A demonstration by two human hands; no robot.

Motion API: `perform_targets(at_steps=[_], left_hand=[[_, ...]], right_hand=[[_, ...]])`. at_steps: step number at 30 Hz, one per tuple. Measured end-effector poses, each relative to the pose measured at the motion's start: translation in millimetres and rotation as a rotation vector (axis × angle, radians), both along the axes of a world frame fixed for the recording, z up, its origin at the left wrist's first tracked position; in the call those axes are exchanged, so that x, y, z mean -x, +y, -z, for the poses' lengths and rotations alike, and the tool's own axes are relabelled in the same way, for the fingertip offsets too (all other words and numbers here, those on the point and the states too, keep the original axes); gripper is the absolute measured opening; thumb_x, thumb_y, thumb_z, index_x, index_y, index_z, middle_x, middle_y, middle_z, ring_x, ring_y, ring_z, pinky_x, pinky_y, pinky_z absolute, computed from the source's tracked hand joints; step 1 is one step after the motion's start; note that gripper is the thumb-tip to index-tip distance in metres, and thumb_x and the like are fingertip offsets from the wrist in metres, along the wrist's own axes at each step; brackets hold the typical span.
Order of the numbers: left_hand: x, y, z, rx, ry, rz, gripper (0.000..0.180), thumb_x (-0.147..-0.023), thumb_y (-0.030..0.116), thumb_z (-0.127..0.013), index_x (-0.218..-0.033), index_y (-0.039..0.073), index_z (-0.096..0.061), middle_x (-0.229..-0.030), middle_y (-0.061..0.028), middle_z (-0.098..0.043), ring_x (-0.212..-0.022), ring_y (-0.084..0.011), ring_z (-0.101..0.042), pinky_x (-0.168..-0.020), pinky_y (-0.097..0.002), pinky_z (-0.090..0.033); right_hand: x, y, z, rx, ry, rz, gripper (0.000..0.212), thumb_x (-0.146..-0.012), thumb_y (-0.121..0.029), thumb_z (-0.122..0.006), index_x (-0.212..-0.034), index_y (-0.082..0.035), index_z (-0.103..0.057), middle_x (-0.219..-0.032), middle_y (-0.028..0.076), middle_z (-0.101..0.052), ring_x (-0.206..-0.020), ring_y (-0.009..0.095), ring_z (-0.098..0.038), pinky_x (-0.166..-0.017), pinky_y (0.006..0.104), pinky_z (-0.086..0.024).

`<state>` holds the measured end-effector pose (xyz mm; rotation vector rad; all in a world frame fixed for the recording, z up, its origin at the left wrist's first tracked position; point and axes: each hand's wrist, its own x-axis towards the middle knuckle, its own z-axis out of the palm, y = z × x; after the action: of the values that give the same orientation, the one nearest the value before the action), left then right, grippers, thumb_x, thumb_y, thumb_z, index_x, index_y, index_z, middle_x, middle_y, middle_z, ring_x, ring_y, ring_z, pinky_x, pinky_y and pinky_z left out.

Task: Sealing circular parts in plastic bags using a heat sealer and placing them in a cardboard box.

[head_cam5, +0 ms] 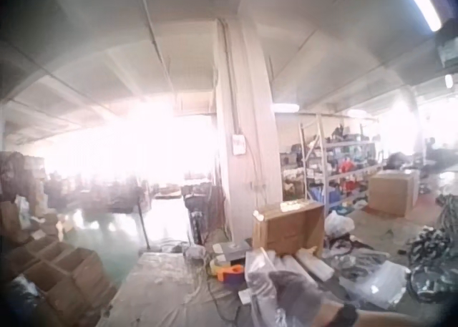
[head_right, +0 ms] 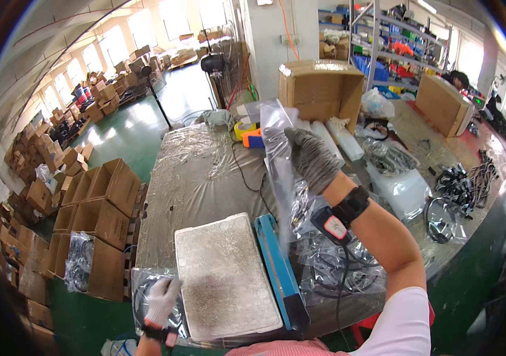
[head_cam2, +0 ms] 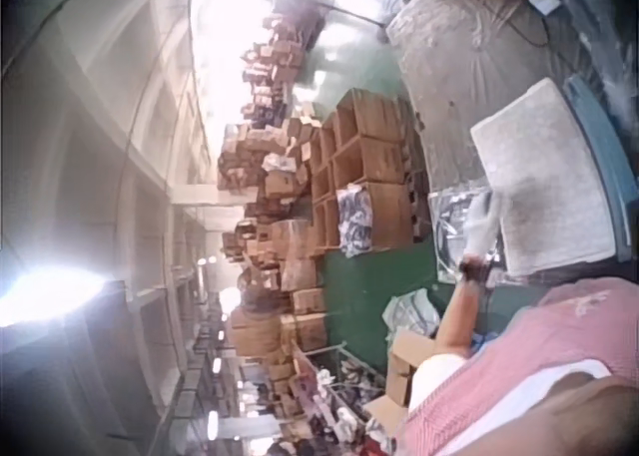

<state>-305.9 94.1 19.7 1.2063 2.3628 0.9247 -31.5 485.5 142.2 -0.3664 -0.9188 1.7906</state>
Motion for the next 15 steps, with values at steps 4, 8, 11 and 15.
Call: perform_targets(at_steps=[4,8,11,15], left_hand=[[-32.6,80.6,-36.9,-0.430,-0.565,0.239,0.040,-0.085,0.024,-0.063,-0.113,-0.004,-0.055,-0.098,-0.0125,-0.064,-0.092,-0.0176,-0.060,-0.081,-0.0314,-0.048],[-65.0,105.3,-61.3,-0.689,-0.594,0.492,0.044,-0.090,0.030,-0.054,-0.117,-0.003,-0.046,-0.080,-0.0072,-0.061,-0.069,-0.0118,-0.060,-0.065,-0.0242,-0.050],[-56.9,61.8,-123.3,-0.076,-1.001,0.539,0.041,-0.087,0.036,-0.057,-0.106,-0.001,-0.056,-0.086,-0.0071,-0.064,-0.057,-0.0051,-0.053,-0.048,-0.0183,-0.041],[-53.8,25.5,-117.1,-0.343,-1.223,0.345,0.039,-0.089,0.043,-0.052,-0.093,0.005,-0.059,-0.058,0.0061,-0.047,-0.042,0.0006,-0.037,-0.037,-0.0150,-0.028]], right_hand=[[8.2,-114.7,-117.1,0.017,-0.143,-0.301,0.028,-0.083,-0.017,-0.062,-0.102,0.004,-0.060,-0.089,0.012,-0.066,-0.079,0.019,-0.064,-0.075,0.0263,-0.051],[-23.5,-153.3,-150.3,-0.238,-0.343,-0.200,0.023,-0.086,-0.011,-0.055,-0.104,0.004,-0.059,-0.100,0.014,-0.064,-0.090,0.020,-0.062,-0.080,0.0306,-0.051],[-48.6,-189.7,-145.9,-0.726,-0.549,0.110,0.021,-0.088,-0.008,-0.052,-0.104,0.003,-0.060,-0.102,0.010,-0.064,-0.093,0.017,-0.061,-0.081,0.0302,-0.051],[-33.0,-247.4,-143.8,-0.389,-0.468,-0.062,0.019,-0.087,-0.007,-0.052,-0.101,0.000,-0.062,-0.099,0.005,-0.064,-0.090,0.012,-0.060,-0.082,0.0270,-0.048]])
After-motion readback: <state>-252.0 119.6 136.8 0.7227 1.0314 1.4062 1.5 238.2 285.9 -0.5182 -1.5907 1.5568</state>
